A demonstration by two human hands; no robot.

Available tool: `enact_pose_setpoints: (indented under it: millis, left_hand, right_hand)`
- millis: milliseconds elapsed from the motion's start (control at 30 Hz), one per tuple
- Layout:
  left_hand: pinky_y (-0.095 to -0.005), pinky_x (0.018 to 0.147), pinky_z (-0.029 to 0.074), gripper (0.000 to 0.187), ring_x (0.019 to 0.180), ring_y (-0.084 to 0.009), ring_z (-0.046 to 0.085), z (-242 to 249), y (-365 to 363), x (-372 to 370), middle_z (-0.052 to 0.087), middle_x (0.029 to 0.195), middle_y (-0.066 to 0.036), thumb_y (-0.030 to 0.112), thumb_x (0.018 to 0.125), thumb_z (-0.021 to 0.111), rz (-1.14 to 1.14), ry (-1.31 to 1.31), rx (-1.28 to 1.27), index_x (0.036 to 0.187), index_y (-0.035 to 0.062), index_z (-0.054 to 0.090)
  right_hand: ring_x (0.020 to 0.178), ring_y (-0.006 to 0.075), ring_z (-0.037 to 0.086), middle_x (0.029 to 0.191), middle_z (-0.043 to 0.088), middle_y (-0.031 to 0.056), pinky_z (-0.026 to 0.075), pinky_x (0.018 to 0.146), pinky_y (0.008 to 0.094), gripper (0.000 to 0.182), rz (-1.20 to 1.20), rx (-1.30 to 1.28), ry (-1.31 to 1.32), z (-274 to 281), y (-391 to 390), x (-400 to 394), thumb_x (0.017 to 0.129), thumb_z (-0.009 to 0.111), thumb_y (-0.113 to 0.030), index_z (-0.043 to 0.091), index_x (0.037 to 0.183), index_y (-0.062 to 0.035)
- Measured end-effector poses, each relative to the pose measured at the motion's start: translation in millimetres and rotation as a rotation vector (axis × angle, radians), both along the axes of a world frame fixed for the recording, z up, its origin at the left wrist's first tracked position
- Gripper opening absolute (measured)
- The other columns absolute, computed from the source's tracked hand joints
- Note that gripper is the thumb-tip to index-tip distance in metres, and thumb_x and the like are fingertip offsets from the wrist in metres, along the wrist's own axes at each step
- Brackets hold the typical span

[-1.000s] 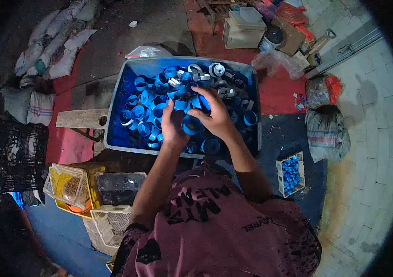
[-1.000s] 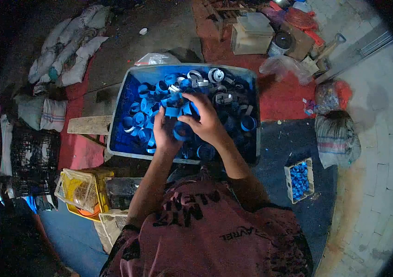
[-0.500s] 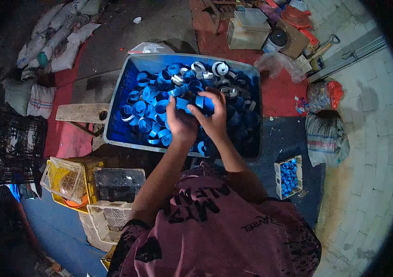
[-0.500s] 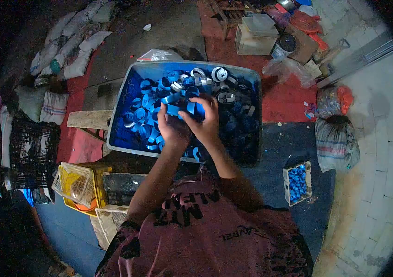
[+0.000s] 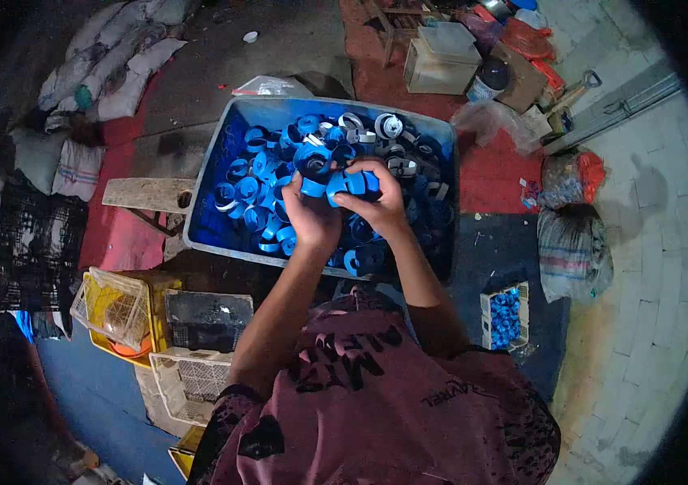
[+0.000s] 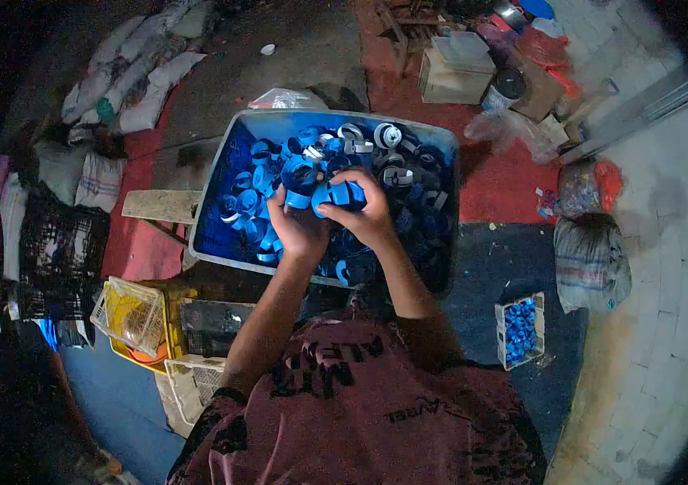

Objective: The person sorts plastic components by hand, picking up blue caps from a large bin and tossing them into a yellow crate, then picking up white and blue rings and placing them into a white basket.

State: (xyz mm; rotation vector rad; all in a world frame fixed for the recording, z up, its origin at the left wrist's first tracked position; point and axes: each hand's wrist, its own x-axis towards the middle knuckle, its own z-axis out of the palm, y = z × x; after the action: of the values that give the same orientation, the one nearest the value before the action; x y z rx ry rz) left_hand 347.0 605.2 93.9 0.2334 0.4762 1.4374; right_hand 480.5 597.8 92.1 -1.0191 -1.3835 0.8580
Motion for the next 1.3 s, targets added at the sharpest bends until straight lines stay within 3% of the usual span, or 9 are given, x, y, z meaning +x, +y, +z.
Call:
enact_pose_setpoints:
  millis: [267,333,600,667,800,1033,1133,1200,1300]
  left_hand:
    - [-0.0424,0.098,0.046,0.039,0.107,-0.0269,0.06,28,-27,-21,0.066,0.112,-0.012,0.045,0.095,0.052,0.159,-0.045,-0.006,0.104,0.0093,0.064]
    - [-0.0425,0.098,0.045,0.038,0.108,-0.0265,0.06,31,-45,-36,0.066,0.112,-0.012,0.045,0.095,0.052,0.241,-0.013,0.046,0.104,0.0098,0.064]
    - [-0.0429,0.093,0.049,0.053,0.1,-0.0275,0.062,40,-120,-98,0.067,0.101,-0.01,0.059,0.091,0.056,0.565,-0.078,-0.182,0.103,0.0078,0.062]
    - [-0.0385,0.087,0.05,0.054,0.091,-0.0246,0.062,49,-155,-121,0.065,0.094,-0.009,0.062,0.089,0.058,0.73,-0.115,-0.298,0.099,0.0089,0.059]
    - [-0.0354,0.079,0.05,0.044,0.08,-0.0205,0.06,48,-270,-189,0.06,0.082,-0.006,0.056,0.094,0.057,1.066,-0.167,-0.249,0.093,0.0125,0.053]
    - [-0.0332,0.072,0.051,0.048,0.074,-0.0185,0.059,53,-570,-285,0.058,0.077,-0.005,0.059,0.091,0.058,1.597,-0.238,-0.398,0.087,0.0115,0.051]
    - [-0.0343,0.071,0.053,0.052,0.073,-0.02,0.061,36,-687,-294,0.059,0.078,-0.006,0.061,0.089,0.06,1.712,-0.332,-0.444,0.089,0.0095,0.051]
    - [-0.0363,0.069,0.053,0.054,0.07,-0.021,0.061,27,-748,-302,0.058,0.078,-0.006,0.063,0.087,0.06,1.798,-0.38,-0.5,0.088,0.0107,0.051]
    - [-0.0391,0.07,0.054,0.051,0.072,-0.022,0.061,4,-817,-315,0.058,0.079,-0.006,0.062,0.088,0.058,1.87,-0.511,-0.494,0.09,0.0112,0.051]
  right_hand:
    - [0.108,0.0242,0.059,0.112,0.063,0.0099,0.046,0.096,0.0373,0.046,0.094,0.096,0.009,3,-7,-29,0.069,0.091,-0.013,0.066,0.107,-0.0041]
    - [0.114,0.0248,0.058,0.117,0.059,0.0112,0.044,0.1,0.0384,0.05,0.176,0.137,-0.039,14,-12,-46,0.065,0.092,-0.01,0.067,0.108,-0.0046]
    - [0.111,0.0271,0.058,0.113,0.061,0.0109,0.046,0.097,0.0394,0.05,0.324,0.191,-0.059,32,-76,-132,0.064,0.094,-0.015,0.069,0.106,-0.0061]
    - [0.11,0.0268,0.058,0.112,0.06,0.0113,0.046,0.097,0.0395,0.051,0.462,0.18,-0.035,33,-105,-166,0.064,0.093,-0.015,0.068,0.107,-0.0054]
    - [0.111,0.0261,0.057,0.115,0.058,0.0113,0.045,0.098,0.0387,0.048,0.764,0.096,0.061,23,-208,-250,0.068,0.091,-0.018,0.067,0.108,-0.0049]
    - [0.115,0.0236,0.054,0.121,0.057,0.0112,0.04,0.105,0.0369,0.042,1.285,-0.003,0.068,12,-484,-374,0.079,0.084,-0.018,0.062,0.112,-0.0036]
    - [0.116,0.0237,0.054,0.121,0.057,0.0113,0.039,0.105,0.0372,0.041,1.497,-0.188,0.141,-2,-595,-393,0.079,0.083,-0.017,0.062,0.112,-0.0034]
    - [0.114,0.0216,0.055,0.116,0.059,0.0098,0.04,0.104,0.0356,0.038,1.565,-0.096,0.105,-2,-653,-406,0.08,0.081,-0.014,0.062,0.112,-0.0033]
    - [0.106,0.0238,0.059,0.11,0.061,0.0105,0.044,0.099,0.0362,0.035,1.647,-0.188,-0.031,-30,-716,-426,0.08,0.08,-0.014,0.064,0.109,-0.0034]
